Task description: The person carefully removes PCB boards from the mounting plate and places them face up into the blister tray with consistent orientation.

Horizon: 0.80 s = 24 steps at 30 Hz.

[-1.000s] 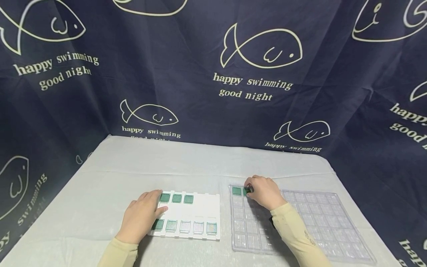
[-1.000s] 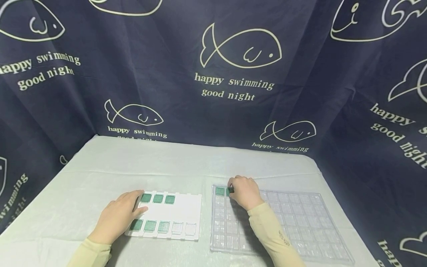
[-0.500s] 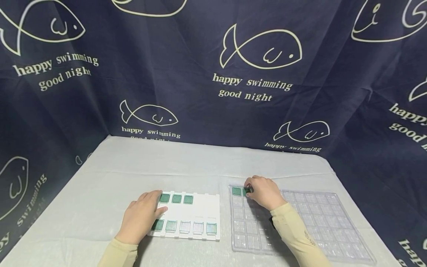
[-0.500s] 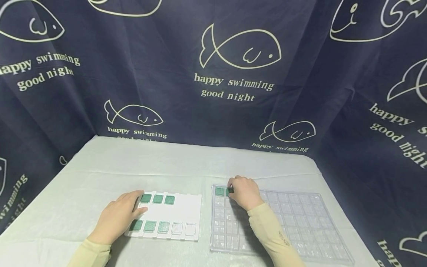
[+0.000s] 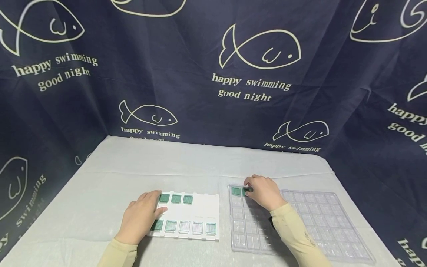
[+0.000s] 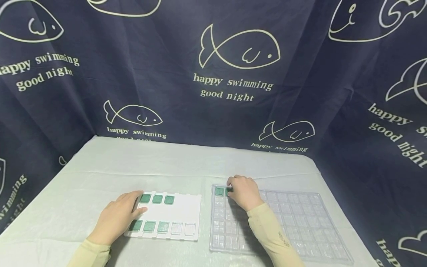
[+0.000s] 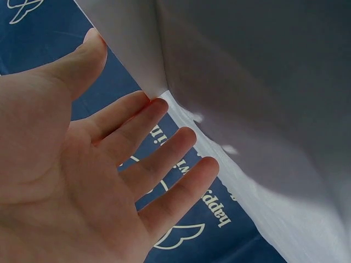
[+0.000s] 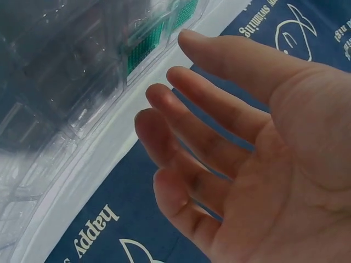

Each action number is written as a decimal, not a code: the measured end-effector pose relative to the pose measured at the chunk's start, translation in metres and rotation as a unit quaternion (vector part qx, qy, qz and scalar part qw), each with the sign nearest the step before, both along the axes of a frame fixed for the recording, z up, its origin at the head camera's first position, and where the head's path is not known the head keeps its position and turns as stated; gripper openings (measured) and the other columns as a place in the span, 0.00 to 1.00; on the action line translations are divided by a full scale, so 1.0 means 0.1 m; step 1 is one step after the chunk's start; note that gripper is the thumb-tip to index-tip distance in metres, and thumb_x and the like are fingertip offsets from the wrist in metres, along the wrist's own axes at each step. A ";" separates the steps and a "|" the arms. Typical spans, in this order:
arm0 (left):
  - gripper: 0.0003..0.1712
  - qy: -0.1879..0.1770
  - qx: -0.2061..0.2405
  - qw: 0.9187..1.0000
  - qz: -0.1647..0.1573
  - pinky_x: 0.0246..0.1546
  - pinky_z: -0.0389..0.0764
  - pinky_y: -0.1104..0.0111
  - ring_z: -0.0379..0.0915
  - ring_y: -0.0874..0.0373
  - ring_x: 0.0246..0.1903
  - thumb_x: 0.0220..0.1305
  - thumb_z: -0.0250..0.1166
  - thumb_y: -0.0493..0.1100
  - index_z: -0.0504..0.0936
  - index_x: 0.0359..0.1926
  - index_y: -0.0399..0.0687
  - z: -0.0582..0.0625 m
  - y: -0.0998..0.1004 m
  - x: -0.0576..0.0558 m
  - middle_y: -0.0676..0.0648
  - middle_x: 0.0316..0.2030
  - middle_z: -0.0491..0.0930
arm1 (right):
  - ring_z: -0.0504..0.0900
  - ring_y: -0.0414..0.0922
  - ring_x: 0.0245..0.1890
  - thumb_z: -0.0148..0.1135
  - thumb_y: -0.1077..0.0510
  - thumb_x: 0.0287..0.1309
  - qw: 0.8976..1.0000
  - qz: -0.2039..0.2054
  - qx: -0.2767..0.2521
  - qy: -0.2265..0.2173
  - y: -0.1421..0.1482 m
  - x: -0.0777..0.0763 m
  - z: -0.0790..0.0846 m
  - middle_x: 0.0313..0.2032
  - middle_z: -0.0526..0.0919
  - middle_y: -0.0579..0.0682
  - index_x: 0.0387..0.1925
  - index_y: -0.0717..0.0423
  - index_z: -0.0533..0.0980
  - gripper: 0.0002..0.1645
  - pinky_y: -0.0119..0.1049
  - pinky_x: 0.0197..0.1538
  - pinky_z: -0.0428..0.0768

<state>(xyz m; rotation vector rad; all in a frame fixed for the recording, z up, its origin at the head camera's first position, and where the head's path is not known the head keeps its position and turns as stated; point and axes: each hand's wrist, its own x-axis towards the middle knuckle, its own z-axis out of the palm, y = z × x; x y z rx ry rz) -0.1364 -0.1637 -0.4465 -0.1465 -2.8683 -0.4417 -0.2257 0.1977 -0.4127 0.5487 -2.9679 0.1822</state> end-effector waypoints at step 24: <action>0.34 -0.015 -0.002 1.000 -0.002 0.46 0.83 0.47 0.79 0.43 0.58 0.59 0.74 0.51 0.77 0.62 0.38 -0.02 0.00 -0.01 0.40 0.57 0.83 | 0.88 0.51 0.34 0.80 0.55 0.48 0.999 0.026 -0.019 0.027 -0.08 0.07 0.10 0.36 0.88 0.48 0.41 0.51 0.85 0.17 0.47 0.39 0.85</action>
